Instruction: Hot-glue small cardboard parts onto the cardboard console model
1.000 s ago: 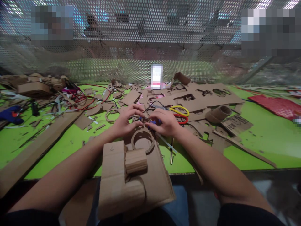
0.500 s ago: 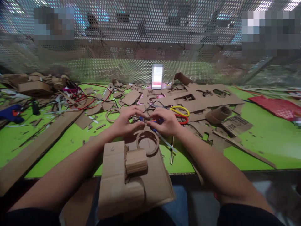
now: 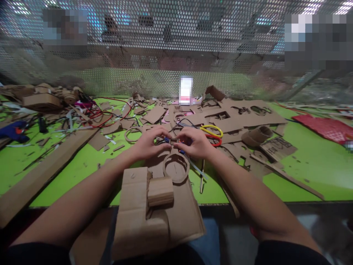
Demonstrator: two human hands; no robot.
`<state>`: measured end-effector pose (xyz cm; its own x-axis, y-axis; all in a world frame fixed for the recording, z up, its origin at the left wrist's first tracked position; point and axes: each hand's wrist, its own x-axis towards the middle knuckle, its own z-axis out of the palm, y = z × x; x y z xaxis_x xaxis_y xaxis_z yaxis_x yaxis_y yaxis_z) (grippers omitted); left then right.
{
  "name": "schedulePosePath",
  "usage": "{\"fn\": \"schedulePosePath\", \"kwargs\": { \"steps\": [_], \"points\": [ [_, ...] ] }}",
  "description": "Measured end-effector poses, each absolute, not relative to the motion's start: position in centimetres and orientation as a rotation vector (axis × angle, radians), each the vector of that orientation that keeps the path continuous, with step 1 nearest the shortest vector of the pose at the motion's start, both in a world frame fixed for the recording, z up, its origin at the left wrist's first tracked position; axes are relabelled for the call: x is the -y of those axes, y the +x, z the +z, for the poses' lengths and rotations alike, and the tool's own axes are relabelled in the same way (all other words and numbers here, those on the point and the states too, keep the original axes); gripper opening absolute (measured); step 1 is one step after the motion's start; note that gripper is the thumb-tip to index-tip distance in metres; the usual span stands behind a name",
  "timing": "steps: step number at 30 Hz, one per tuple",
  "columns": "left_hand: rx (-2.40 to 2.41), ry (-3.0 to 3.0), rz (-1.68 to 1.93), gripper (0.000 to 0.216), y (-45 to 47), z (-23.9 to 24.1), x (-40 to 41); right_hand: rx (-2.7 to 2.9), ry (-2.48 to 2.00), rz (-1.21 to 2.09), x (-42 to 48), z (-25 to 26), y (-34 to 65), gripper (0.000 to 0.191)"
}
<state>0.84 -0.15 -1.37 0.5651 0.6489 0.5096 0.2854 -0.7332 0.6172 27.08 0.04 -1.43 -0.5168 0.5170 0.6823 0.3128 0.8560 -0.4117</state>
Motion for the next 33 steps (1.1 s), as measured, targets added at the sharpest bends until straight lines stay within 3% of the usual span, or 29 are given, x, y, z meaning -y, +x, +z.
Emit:
{"fn": "schedulePosePath", "kwargs": {
  "steps": [33],
  "points": [
    [-0.780, 2.616, 1.001, 0.020, 0.64, -1.12, 0.28, 2.283, -0.589, 0.063, -0.12, -1.75, 27.43, 0.021]
  ]
}}
